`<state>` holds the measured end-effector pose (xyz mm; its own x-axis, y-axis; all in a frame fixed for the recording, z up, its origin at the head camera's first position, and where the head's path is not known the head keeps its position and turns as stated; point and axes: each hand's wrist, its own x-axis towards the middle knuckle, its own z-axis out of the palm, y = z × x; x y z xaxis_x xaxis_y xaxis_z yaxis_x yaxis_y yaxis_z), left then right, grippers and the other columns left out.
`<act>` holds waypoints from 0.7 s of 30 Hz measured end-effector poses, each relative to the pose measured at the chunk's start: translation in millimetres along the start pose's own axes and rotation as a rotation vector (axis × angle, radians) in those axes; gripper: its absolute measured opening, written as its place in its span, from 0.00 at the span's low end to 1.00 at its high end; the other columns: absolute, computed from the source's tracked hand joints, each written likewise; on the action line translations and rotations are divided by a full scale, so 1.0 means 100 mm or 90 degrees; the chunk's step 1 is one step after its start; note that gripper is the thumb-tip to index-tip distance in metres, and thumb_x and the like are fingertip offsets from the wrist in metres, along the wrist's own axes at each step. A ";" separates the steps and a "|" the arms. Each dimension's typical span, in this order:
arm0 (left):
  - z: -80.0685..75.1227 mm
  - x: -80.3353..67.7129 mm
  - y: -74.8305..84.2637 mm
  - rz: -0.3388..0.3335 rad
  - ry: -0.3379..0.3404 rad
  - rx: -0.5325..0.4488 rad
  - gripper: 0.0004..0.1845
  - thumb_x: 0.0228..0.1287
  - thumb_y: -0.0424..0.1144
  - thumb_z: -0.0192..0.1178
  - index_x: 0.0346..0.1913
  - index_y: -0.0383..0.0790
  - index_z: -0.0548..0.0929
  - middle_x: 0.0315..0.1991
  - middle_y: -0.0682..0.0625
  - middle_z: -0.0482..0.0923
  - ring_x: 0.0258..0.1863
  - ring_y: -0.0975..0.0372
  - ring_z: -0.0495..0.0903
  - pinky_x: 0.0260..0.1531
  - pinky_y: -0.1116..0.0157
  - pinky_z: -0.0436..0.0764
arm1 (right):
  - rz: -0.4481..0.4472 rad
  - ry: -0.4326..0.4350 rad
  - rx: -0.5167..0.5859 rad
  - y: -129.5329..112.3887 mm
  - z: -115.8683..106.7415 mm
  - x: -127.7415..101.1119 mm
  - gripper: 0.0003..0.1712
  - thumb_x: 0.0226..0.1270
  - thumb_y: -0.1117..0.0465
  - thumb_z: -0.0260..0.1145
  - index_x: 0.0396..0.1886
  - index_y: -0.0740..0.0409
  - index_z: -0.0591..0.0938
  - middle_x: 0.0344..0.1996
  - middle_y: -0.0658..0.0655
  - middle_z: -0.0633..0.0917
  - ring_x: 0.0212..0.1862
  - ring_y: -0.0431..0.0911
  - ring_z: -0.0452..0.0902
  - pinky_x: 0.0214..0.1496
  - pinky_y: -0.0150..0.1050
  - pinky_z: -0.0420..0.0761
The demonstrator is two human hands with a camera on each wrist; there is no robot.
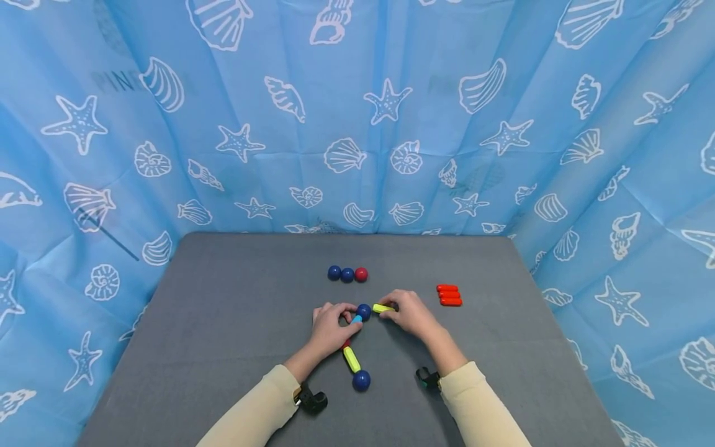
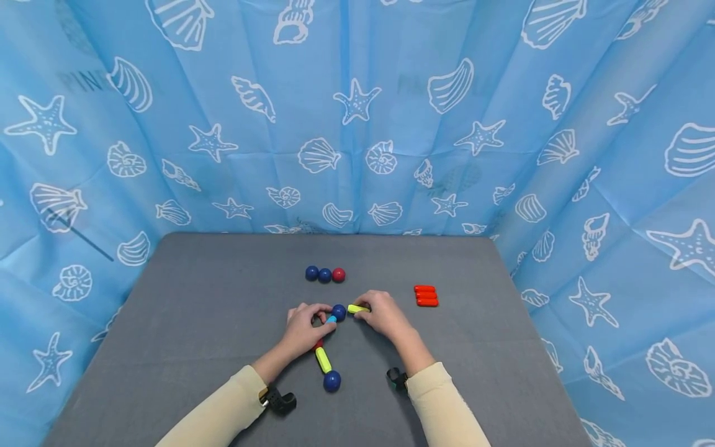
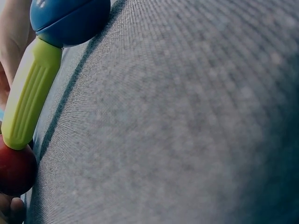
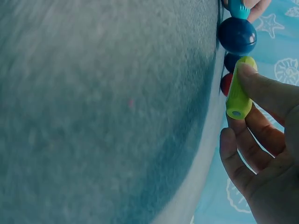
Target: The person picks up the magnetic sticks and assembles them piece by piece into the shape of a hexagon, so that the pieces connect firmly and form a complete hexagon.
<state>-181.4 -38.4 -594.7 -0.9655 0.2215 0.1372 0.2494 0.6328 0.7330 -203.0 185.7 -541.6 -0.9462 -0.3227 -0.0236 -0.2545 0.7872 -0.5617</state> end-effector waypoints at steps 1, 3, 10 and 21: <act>0.00 0.00 0.00 0.000 0.001 0.001 0.16 0.60 0.49 0.71 0.48 0.48 0.85 0.26 0.61 0.75 0.36 0.65 0.68 0.49 0.56 0.60 | 0.000 0.000 -0.001 -0.01 0.01 0.00 0.11 0.60 0.61 0.77 0.43 0.52 0.90 0.39 0.49 0.87 0.40 0.42 0.79 0.51 0.46 0.81; 0.00 0.00 0.01 0.002 0.005 0.001 0.16 0.60 0.49 0.71 0.48 0.48 0.85 0.27 0.61 0.76 0.35 0.65 0.67 0.49 0.56 0.60 | -0.004 -0.007 -0.009 -0.02 0.02 0.01 0.10 0.60 0.61 0.76 0.42 0.52 0.90 0.38 0.49 0.87 0.39 0.41 0.79 0.50 0.45 0.81; -0.01 -0.04 0.03 0.000 0.015 -0.007 0.16 0.59 0.47 0.71 0.48 0.46 0.85 0.27 0.60 0.75 0.34 0.65 0.67 0.48 0.55 0.61 | -0.047 -0.009 -0.020 -0.04 0.07 0.03 0.08 0.60 0.63 0.76 0.40 0.55 0.90 0.36 0.51 0.87 0.38 0.42 0.80 0.48 0.46 0.81; -0.07 0.06 0.06 -0.007 -0.019 -0.018 0.21 0.63 0.50 0.69 0.57 0.47 0.83 0.51 0.51 0.81 0.47 0.58 0.77 0.50 0.54 0.64 | -0.129 -0.030 0.002 -0.01 0.10 0.11 0.09 0.62 0.63 0.75 0.42 0.53 0.90 0.40 0.51 0.89 0.43 0.45 0.84 0.53 0.46 0.82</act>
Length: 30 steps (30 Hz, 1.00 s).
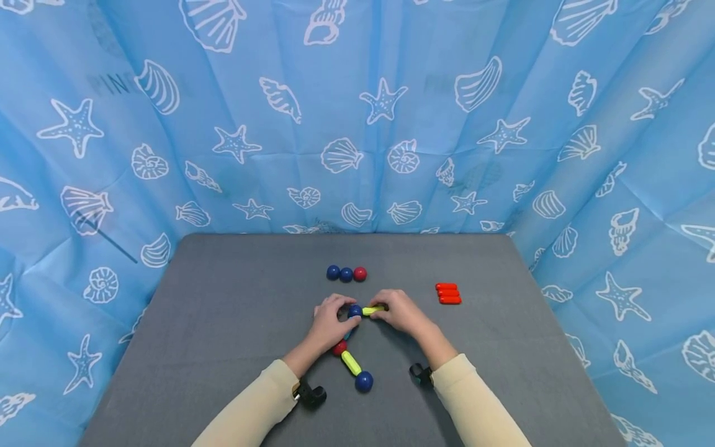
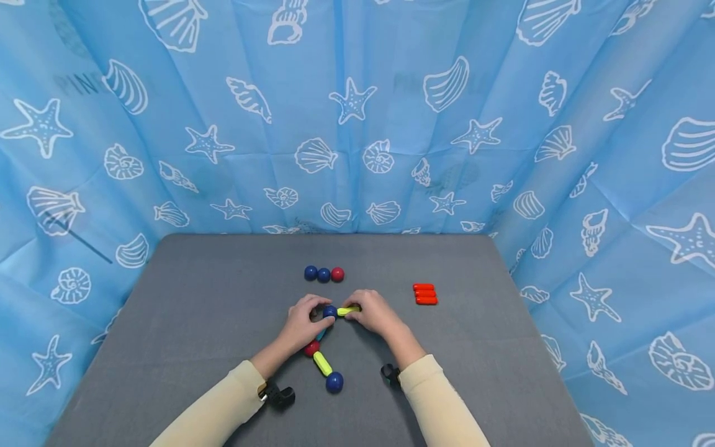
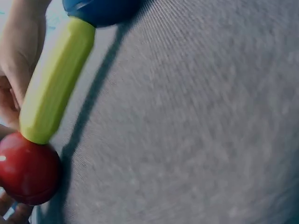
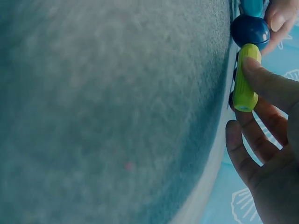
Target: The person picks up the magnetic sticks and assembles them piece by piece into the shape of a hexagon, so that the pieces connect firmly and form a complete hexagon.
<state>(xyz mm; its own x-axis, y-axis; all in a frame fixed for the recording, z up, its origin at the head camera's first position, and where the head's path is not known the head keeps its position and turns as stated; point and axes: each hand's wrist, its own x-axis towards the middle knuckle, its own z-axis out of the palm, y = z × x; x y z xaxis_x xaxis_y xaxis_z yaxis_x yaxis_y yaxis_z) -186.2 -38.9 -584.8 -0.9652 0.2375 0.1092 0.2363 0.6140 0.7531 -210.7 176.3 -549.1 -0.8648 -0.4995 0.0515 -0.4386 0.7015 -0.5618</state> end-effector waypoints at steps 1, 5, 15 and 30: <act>0.00 0.01 0.00 0.003 -0.001 0.003 0.21 0.63 0.50 0.69 0.57 0.48 0.84 0.53 0.51 0.81 0.50 0.57 0.77 0.51 0.53 0.65 | -0.006 -0.004 0.000 0.00 0.01 0.01 0.09 0.62 0.63 0.75 0.43 0.53 0.90 0.40 0.51 0.89 0.44 0.46 0.84 0.53 0.47 0.82; 0.02 0.02 0.00 0.011 -0.004 0.002 0.19 0.62 0.49 0.69 0.54 0.47 0.86 0.54 0.51 0.83 0.53 0.56 0.76 0.52 0.53 0.67 | -0.024 -0.022 0.006 -0.02 0.04 0.05 0.10 0.62 0.63 0.75 0.44 0.54 0.90 0.42 0.51 0.89 0.46 0.47 0.84 0.54 0.47 0.81; 0.07 0.06 0.01 0.006 0.017 0.040 0.11 0.57 0.44 0.71 0.41 0.45 0.87 0.42 0.51 0.86 0.48 0.54 0.77 0.50 0.52 0.68 | -0.011 -0.003 0.032 -0.05 0.04 0.06 0.12 0.60 0.63 0.76 0.44 0.57 0.89 0.40 0.55 0.90 0.42 0.48 0.84 0.50 0.46 0.82; -0.05 0.04 0.03 -0.080 -0.017 -0.002 0.09 0.56 0.41 0.70 0.39 0.49 0.83 0.38 0.51 0.80 0.41 0.56 0.75 0.45 0.54 0.75 | 0.034 0.062 0.064 0.05 -0.14 0.07 0.16 0.64 0.59 0.74 0.50 0.58 0.88 0.45 0.54 0.89 0.48 0.47 0.84 0.54 0.46 0.83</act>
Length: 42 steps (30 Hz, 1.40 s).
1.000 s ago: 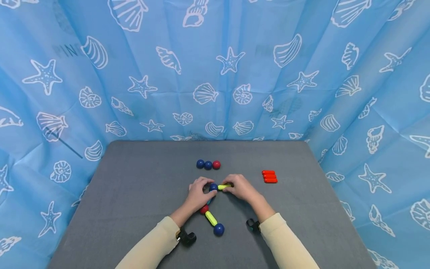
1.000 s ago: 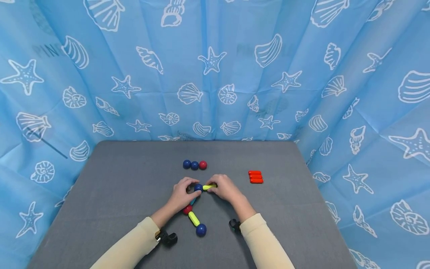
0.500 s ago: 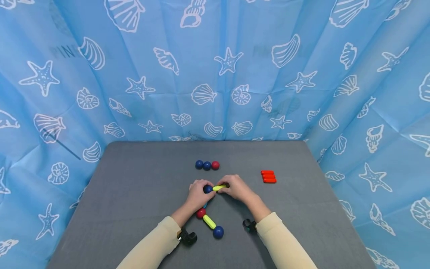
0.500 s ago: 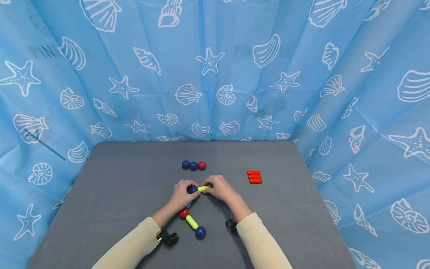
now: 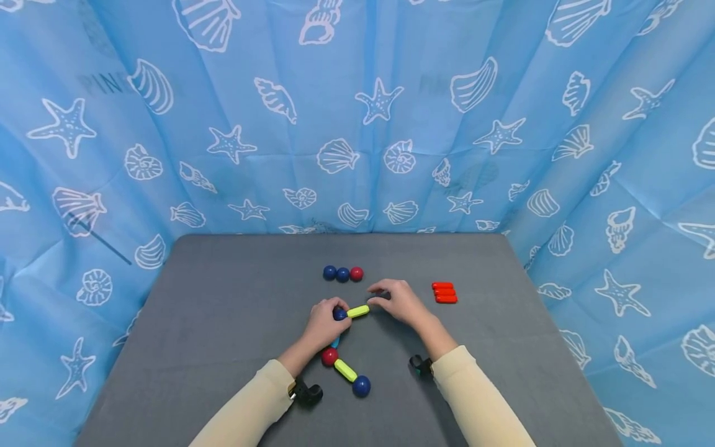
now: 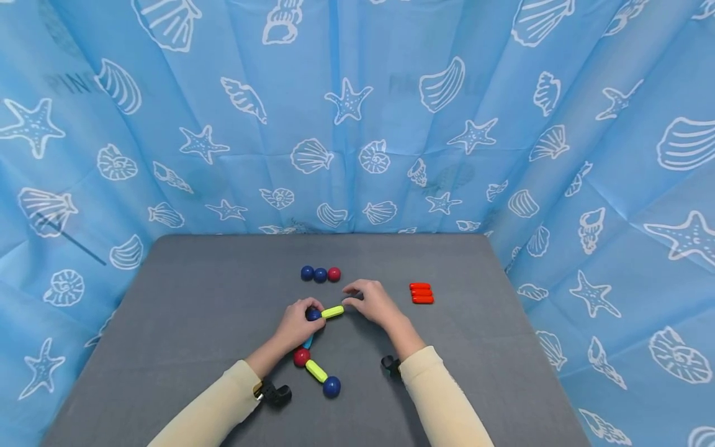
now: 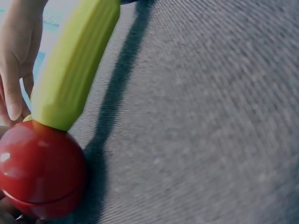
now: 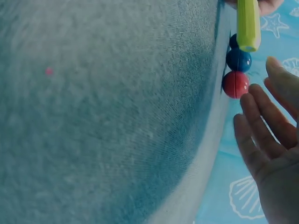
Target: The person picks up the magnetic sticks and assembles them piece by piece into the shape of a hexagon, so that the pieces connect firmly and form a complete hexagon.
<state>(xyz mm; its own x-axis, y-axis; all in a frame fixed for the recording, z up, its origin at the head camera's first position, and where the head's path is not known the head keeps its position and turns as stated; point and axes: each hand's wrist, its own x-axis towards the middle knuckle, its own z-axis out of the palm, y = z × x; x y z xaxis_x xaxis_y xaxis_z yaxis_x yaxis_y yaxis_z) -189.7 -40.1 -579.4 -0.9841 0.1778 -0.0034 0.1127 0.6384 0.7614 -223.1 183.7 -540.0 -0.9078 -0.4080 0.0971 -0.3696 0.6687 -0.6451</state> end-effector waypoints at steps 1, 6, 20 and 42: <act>-0.01 0.00 0.00 -0.004 -0.004 -0.009 0.09 0.56 0.41 0.69 0.40 0.49 0.84 0.39 0.51 0.80 0.41 0.56 0.75 0.45 0.53 0.75 | 0.004 0.004 0.003 0.01 -0.01 0.01 0.16 0.64 0.59 0.74 0.50 0.59 0.87 0.45 0.54 0.89 0.48 0.47 0.85 0.53 0.46 0.83; -0.03 0.00 0.01 0.008 -0.022 -0.004 0.14 0.59 0.41 0.68 0.48 0.47 0.87 0.45 0.49 0.84 0.45 0.55 0.76 0.52 0.49 0.74 | 0.027 0.019 0.010 0.05 -0.02 0.04 0.16 0.65 0.59 0.73 0.50 0.59 0.87 0.45 0.54 0.89 0.47 0.47 0.85 0.52 0.44 0.84; 0.02 0.03 -0.04 0.018 -0.018 0.032 0.13 0.61 0.50 0.71 0.45 0.48 0.88 0.44 0.51 0.86 0.47 0.55 0.79 0.53 0.50 0.63 | 0.091 0.023 0.018 0.08 -0.04 0.16 0.18 0.65 0.58 0.73 0.53 0.58 0.87 0.48 0.54 0.89 0.48 0.47 0.85 0.54 0.46 0.83; -0.01 0.04 -0.05 0.042 -0.025 0.024 0.19 0.62 0.56 0.68 0.48 0.48 0.90 0.44 0.53 0.87 0.44 0.58 0.78 0.49 0.51 0.62 | 0.079 0.041 0.020 0.01 0.01 0.49 0.27 0.62 0.55 0.76 0.61 0.57 0.82 0.56 0.59 0.85 0.54 0.52 0.83 0.56 0.50 0.82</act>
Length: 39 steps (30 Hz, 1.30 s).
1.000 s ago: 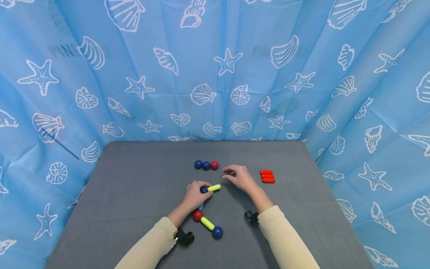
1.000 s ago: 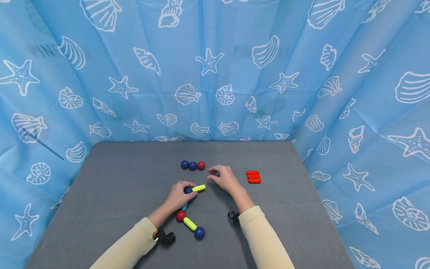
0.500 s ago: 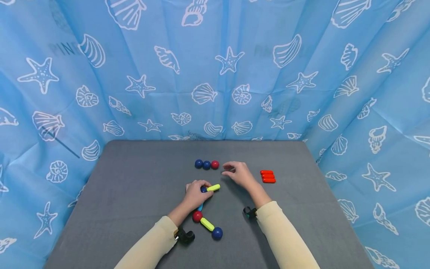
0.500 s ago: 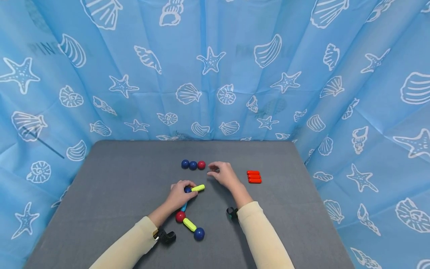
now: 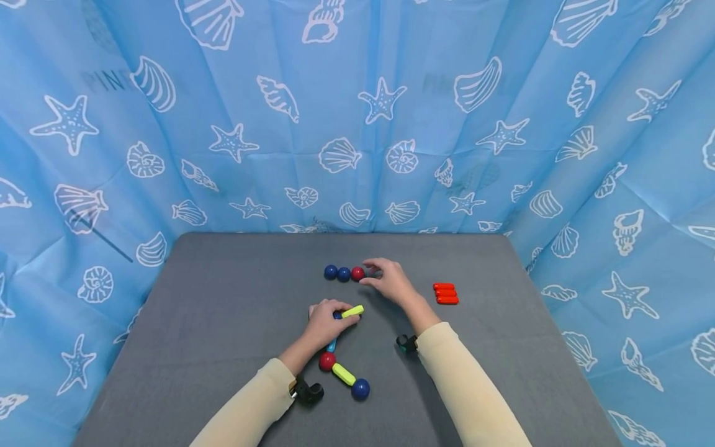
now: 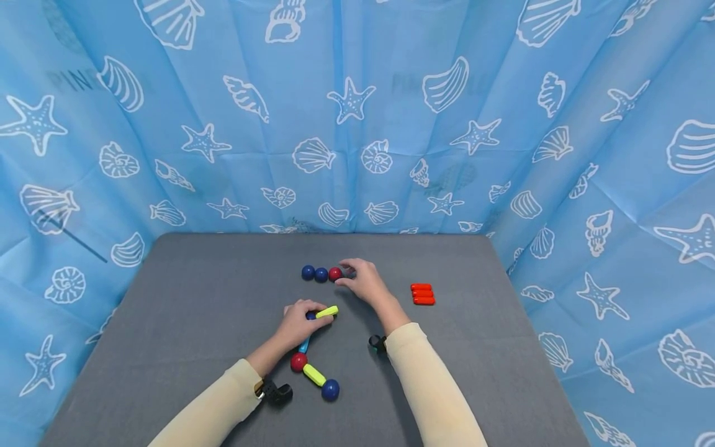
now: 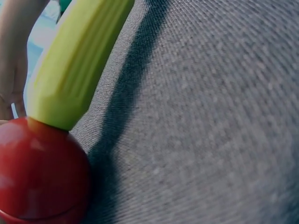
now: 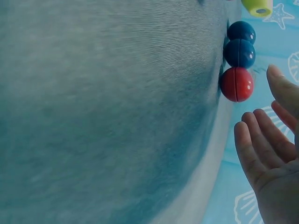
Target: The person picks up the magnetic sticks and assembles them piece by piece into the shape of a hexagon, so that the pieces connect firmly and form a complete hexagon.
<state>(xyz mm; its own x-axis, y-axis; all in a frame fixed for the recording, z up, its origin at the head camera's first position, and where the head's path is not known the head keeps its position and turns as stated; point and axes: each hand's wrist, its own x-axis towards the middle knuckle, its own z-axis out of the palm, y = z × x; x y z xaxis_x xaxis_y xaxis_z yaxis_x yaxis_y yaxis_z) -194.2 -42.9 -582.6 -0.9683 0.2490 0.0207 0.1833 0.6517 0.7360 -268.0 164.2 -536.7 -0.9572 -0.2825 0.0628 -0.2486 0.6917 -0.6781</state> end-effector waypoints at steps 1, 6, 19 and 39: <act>0.00 0.00 0.00 -0.002 0.000 0.002 0.19 0.62 0.56 0.68 0.49 0.48 0.90 0.44 0.53 0.87 0.44 0.58 0.78 0.49 0.52 0.62 | 0.005 -0.002 -0.002 -0.01 0.01 0.02 0.27 0.62 0.55 0.76 0.61 0.56 0.82 0.56 0.58 0.85 0.55 0.52 0.83 0.56 0.50 0.82; 0.02 0.00 -0.01 -0.007 0.007 0.005 0.19 0.63 0.55 0.68 0.49 0.47 0.89 0.45 0.52 0.87 0.44 0.57 0.78 0.49 0.52 0.62 | 0.014 -0.019 -0.012 -0.03 0.04 0.12 0.27 0.64 0.55 0.75 0.61 0.55 0.82 0.57 0.58 0.84 0.57 0.52 0.82 0.58 0.51 0.80; 0.02 -0.01 0.01 -0.005 0.013 -0.009 0.18 0.62 0.56 0.68 0.49 0.49 0.90 0.43 0.53 0.87 0.41 0.60 0.76 0.47 0.53 0.61 | 0.027 -0.079 -0.040 -0.02 0.09 0.26 0.25 0.64 0.56 0.74 0.61 0.54 0.83 0.56 0.59 0.84 0.57 0.52 0.81 0.60 0.51 0.78; 0.05 0.03 -0.01 0.003 0.008 0.004 0.17 0.62 0.53 0.70 0.50 0.51 0.89 0.44 0.55 0.87 0.43 0.61 0.77 0.47 0.53 0.60 | 0.008 -0.032 -0.053 0.01 0.05 0.02 0.22 0.67 0.60 0.72 0.59 0.59 0.83 0.53 0.59 0.85 0.52 0.50 0.83 0.56 0.48 0.81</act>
<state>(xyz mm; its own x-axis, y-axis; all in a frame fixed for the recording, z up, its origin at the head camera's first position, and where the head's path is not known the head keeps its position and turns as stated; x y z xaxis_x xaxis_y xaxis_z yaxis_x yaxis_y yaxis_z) -196.0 -39.0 -586.6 -0.9693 0.2439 0.0325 0.1894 0.6552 0.7313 -269.3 160.8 -541.4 -0.9525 -0.3042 0.0164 -0.2495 0.7480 -0.6150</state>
